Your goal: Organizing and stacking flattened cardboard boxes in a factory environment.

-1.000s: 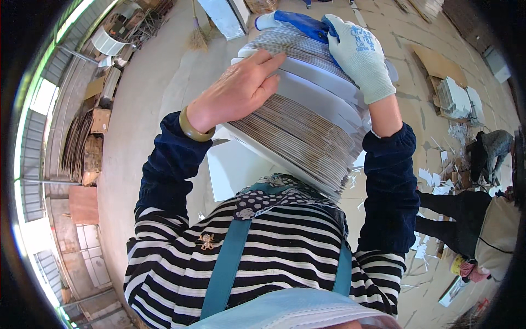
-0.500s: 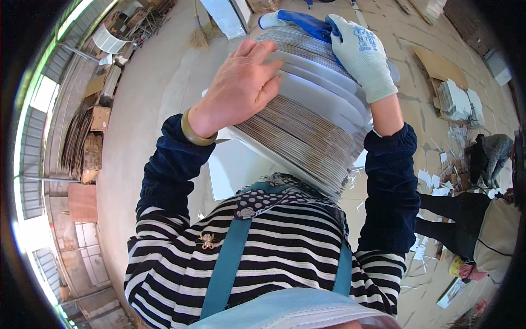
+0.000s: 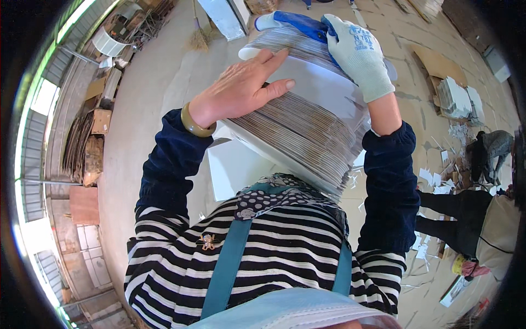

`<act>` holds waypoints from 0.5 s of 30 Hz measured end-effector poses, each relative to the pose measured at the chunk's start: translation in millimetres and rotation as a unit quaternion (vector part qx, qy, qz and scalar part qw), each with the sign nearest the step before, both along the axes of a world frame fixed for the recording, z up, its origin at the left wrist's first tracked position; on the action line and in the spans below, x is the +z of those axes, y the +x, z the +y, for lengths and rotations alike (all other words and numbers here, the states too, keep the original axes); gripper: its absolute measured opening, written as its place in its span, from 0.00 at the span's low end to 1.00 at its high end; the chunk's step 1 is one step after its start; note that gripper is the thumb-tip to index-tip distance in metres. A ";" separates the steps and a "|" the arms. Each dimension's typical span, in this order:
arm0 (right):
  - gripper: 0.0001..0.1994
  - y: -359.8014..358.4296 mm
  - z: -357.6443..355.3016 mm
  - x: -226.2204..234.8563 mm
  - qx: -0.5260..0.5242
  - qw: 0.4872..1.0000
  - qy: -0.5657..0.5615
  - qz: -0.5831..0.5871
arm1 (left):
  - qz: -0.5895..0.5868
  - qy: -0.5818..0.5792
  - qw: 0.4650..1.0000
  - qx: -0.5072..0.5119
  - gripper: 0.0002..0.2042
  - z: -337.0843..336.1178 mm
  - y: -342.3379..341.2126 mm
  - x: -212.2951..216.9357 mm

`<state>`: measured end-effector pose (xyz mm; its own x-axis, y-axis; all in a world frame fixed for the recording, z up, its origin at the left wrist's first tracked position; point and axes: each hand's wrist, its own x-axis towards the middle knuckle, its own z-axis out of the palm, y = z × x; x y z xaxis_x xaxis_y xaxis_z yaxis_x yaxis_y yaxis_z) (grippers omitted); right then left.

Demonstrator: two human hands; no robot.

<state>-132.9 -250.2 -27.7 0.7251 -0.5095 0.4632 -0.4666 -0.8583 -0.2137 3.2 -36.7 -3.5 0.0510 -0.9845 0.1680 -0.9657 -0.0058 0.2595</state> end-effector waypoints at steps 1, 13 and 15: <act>0.20 0.7 -0.9 -0.8 -0.001 1.000 -0.004 -0.003 | -0.001 -0.001 1.000 -0.004 0.34 0.7 -0.3 0.1; 0.20 0.2 0.0 0.5 -0.004 1.000 -0.007 -0.003 | -0.047 -0.062 0.997 -0.025 0.31 9.3 -0.9 -4.4; 0.20 0.1 0.3 -0.1 -0.003 1.000 -0.008 -0.003 | -0.054 -0.071 0.996 -0.028 0.31 9.2 -0.7 -4.4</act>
